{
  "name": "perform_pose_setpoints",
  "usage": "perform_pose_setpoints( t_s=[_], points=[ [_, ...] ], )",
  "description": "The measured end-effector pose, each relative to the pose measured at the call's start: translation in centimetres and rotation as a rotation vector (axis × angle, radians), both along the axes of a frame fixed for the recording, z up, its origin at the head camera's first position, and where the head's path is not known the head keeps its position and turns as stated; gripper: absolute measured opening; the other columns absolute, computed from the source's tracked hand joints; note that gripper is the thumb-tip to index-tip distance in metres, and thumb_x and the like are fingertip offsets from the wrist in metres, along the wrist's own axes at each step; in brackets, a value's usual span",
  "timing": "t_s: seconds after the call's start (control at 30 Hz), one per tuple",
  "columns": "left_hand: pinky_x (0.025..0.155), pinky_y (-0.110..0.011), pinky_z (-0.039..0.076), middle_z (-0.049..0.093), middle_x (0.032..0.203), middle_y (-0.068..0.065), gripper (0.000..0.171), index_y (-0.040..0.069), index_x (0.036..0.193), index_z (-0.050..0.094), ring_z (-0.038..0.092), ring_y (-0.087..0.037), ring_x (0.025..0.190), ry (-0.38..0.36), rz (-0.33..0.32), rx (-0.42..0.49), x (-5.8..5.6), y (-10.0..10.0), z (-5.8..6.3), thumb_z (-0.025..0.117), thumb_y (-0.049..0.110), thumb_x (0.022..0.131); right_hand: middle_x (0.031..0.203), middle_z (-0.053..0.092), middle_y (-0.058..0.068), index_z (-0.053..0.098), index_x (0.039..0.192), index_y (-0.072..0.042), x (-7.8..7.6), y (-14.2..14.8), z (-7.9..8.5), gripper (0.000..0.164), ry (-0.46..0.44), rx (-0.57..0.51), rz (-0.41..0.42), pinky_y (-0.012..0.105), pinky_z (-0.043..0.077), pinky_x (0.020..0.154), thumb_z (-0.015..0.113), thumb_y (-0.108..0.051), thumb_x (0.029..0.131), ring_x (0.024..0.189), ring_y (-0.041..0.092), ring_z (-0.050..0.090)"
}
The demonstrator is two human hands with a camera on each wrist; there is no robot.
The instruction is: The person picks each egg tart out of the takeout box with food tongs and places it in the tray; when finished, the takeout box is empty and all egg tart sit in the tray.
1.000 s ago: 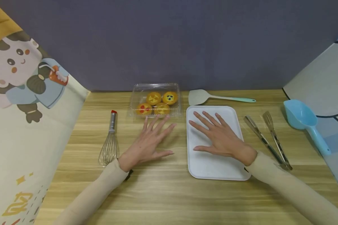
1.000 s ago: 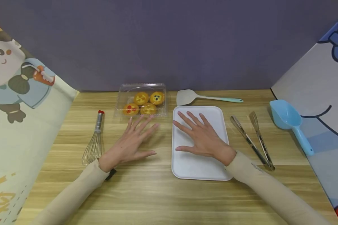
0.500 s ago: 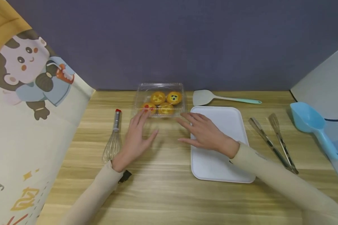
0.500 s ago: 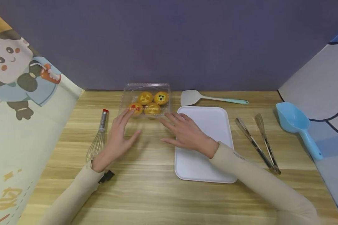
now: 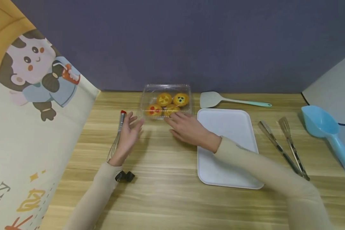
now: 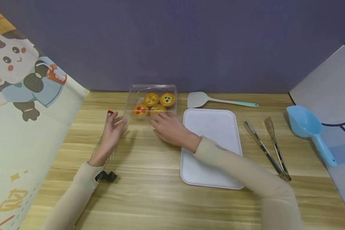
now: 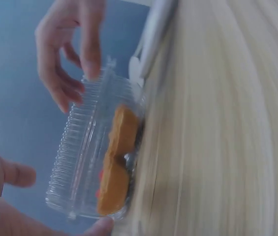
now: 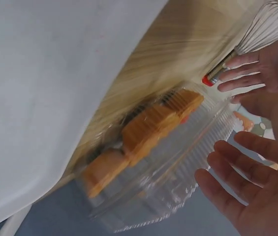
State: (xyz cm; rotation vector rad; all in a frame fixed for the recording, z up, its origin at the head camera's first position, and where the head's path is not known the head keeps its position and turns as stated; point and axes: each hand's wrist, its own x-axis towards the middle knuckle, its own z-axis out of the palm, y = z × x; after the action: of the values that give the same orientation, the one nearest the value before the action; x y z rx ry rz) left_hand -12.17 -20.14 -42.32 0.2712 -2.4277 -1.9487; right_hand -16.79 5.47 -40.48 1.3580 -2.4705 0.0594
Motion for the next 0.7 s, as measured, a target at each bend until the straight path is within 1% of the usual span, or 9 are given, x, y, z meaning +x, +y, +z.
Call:
perform_pose_setpoints(
  t_s=[0.1, 0.17, 0.23, 0.37, 0.5, 0.57, 0.7],
  points=[
    [0.116, -0.042, 0.047, 0.030, 0.153, -0.021, 0.068, 0.006, 0.156, 0.011, 0.040, -0.035, 0.139, -0.084, 0.029, 0.237, -0.5, 0.0, 0.1, 0.050, 0.020, 0.102, 0.118, 0.062, 0.005, 0.055, 0.135, -0.013, -0.1, -1.1, -0.3, 0.039, 0.079, 0.025, -0.017, 0.037, 0.064, 0.081, 0.056, -0.024, 0.097, 0.108, 0.023, 0.062],
    [0.117, -0.037, 0.046, 0.030, 0.152, -0.021, 0.062, 0.005, 0.155, 0.014, 0.039, -0.035, 0.140, -0.108, 0.047, 0.357, -0.7, 0.1, 0.2, 0.047, 0.010, 0.103, 0.120, 0.063, 0.005, 0.056, 0.132, -0.012, -0.2, -1.7, -0.4, 0.035, 0.116, 0.045, -0.032, 0.036, 0.065, 0.077, 0.052, -0.016, 0.097, 0.107, 0.022, 0.063],
    [0.117, -0.035, 0.046, 0.029, 0.152, -0.021, 0.059, 0.004, 0.154, 0.017, 0.040, -0.033, 0.139, -0.117, 0.058, 0.441, -0.9, 0.1, 0.3, 0.044, 0.005, 0.102, 0.120, 0.064, 0.005, 0.057, 0.129, -0.011, -0.3, -2.1, -0.7, 0.033, 0.145, 0.054, -0.040, 0.035, 0.065, 0.073, 0.049, -0.009, 0.097, 0.105, 0.022, 0.064],
    [0.118, -0.033, 0.045, 0.034, 0.147, -0.018, 0.054, 0.004, 0.153, 0.023, 0.046, -0.026, 0.133, -0.107, 0.065, 0.512, -1.2, 0.2, 0.3, 0.042, 0.000, 0.102, 0.121, 0.064, 0.007, 0.058, 0.127, -0.010, -0.6, -2.6, -1.0, 0.031, 0.165, 0.073, -0.043, 0.034, 0.066, 0.076, 0.051, -0.004, 0.097, 0.104, 0.023, 0.065],
    [0.118, -0.032, 0.045, 0.042, 0.133, -0.011, 0.052, 0.004, 0.150, 0.029, 0.051, -0.022, 0.124, -0.098, 0.078, 0.541, -1.5, 0.1, 0.1, 0.043, -0.002, 0.100, 0.119, 0.065, 0.007, 0.059, 0.124, -0.009, -0.8, -2.8, -1.2, 0.031, 0.185, 0.075, -0.038, 0.032, 0.066, 0.076, 0.054, -0.001, 0.095, 0.102, 0.023, 0.066],
    [0.118, -0.032, 0.045, 0.044, 0.129, -0.010, 0.052, 0.003, 0.150, 0.030, 0.052, -0.023, 0.124, -0.094, 0.086, 0.549, -1.7, 0.1, 0.0, 0.044, -0.003, 0.100, 0.117, 0.065, 0.007, 0.061, 0.122, -0.009, -0.9, -2.9, -1.3, 0.030, 0.199, 0.069, -0.039, 0.032, 0.066, 0.074, 0.056, 0.000, 0.094, 0.101, 0.022, 0.066],
    [0.115, -0.030, 0.048, 0.046, 0.129, -0.012, 0.051, 0.001, 0.148, 0.033, 0.054, -0.026, 0.125, -0.089, 0.113, 0.552, -1.9, 0.1, -0.1, 0.045, -0.005, 0.099, 0.116, 0.066, 0.006, 0.063, 0.118, -0.009, -1.0, -3.1, -1.5, 0.028, 0.224, 0.057, -0.047, 0.032, 0.066, 0.072, 0.055, 0.001, 0.093, 0.100, 0.022, 0.066]
  ],
)
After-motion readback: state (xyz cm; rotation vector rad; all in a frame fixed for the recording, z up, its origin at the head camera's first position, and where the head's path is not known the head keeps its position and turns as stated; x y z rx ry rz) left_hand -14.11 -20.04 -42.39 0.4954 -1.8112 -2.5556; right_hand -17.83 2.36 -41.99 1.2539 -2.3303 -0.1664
